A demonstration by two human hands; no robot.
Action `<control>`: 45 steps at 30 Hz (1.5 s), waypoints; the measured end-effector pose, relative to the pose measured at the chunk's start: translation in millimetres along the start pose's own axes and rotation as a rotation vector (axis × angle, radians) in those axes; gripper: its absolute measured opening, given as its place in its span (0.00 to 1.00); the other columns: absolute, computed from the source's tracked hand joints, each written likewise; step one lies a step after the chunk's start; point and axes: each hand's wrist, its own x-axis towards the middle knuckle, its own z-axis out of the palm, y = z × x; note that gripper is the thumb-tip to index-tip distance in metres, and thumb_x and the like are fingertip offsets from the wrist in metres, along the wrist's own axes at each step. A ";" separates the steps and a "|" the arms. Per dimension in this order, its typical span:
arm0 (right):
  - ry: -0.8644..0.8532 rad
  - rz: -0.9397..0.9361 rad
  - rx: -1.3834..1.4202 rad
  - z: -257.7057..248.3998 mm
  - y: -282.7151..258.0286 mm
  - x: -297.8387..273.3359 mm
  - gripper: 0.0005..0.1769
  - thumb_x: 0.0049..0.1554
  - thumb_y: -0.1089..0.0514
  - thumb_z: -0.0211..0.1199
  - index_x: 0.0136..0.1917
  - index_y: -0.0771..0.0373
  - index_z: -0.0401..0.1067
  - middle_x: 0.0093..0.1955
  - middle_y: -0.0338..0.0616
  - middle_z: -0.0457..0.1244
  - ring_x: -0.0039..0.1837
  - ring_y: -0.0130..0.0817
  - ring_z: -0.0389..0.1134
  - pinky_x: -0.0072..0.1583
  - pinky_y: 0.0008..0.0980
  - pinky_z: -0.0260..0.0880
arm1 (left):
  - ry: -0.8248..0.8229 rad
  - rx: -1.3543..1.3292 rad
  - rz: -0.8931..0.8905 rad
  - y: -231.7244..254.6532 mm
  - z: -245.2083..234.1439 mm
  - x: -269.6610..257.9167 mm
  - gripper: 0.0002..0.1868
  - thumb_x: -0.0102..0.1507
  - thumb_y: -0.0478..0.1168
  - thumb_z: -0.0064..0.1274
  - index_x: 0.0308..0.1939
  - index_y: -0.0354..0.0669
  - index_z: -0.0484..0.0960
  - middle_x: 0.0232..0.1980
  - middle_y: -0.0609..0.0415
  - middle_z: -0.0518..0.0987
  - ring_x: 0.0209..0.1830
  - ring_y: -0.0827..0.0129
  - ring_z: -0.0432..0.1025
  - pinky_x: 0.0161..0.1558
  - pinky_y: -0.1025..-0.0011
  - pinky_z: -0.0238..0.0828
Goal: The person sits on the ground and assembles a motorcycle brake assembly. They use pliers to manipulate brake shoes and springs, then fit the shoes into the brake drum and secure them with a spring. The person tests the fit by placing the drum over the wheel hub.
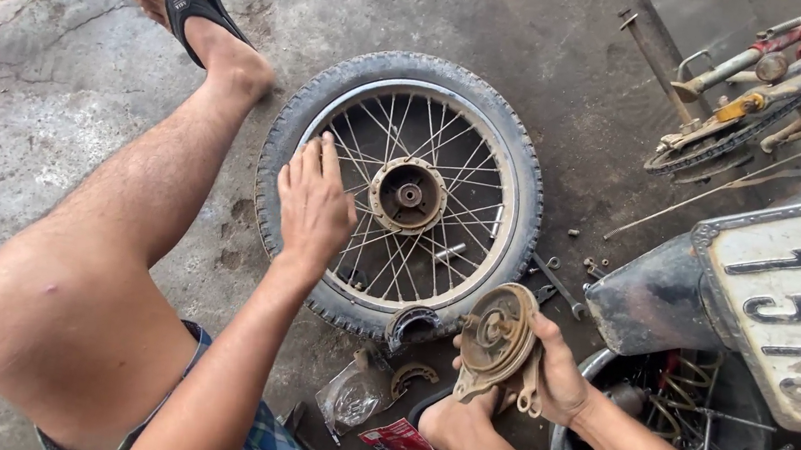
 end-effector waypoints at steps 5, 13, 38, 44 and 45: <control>-0.093 -0.109 0.108 -5.7 -2.0 0.9 0.39 0.46 0.35 0.48 0.61 0.62 0.53 0.50 0.63 0.61 0.50 0.55 0.65 0.50 0.49 0.69 | 0.035 0.019 0.088 15.3 25.4 -10.5 0.44 0.49 0.36 0.53 0.63 0.26 0.46 0.65 0.29 0.49 0.66 0.45 0.46 0.62 0.50 0.40; -0.277 -0.214 0.232 18.1 -16.9 0.2 0.37 0.49 0.40 0.54 0.63 0.65 0.52 0.57 0.61 0.57 0.55 0.53 0.62 0.58 0.49 0.61 | -1.183 -1.602 -0.425 82.6 11.8 -83.3 0.35 0.52 0.68 0.31 0.42 0.41 0.69 0.34 0.55 0.62 0.28 0.76 0.50 0.30 0.78 0.44; 0.336 0.033 -0.144 28.7 -19.8 49.4 0.43 0.50 0.23 0.29 0.50 0.62 0.64 0.26 0.43 0.51 0.23 0.28 0.47 0.21 0.18 0.45 | -0.425 -1.639 -0.357 65.5 23.5 -62.7 0.24 0.52 0.39 0.57 0.51 0.35 0.72 0.42 0.38 0.75 0.44 0.64 0.67 0.46 0.63 0.67; 0.344 -0.006 -0.203 -27.4 9.2 78.0 0.43 0.52 0.27 0.22 0.53 0.63 0.60 0.40 0.56 0.58 0.35 0.44 0.62 0.33 0.42 0.67 | -0.380 -1.586 -0.222 42.6 34.8 -38.8 0.24 0.50 0.37 0.60 0.50 0.39 0.73 0.40 0.44 0.77 0.40 0.69 0.69 0.46 0.67 0.68; 0.494 -0.014 -0.323 -45.8 25.6 85.4 0.31 0.53 0.37 0.35 0.51 0.65 0.61 0.39 0.58 0.59 0.34 0.46 0.62 0.33 0.43 0.68 | -0.350 -1.568 -0.214 36.1 37.5 -34.8 0.24 0.51 0.37 0.60 0.49 0.39 0.73 0.39 0.45 0.77 0.40 0.70 0.68 0.45 0.68 0.68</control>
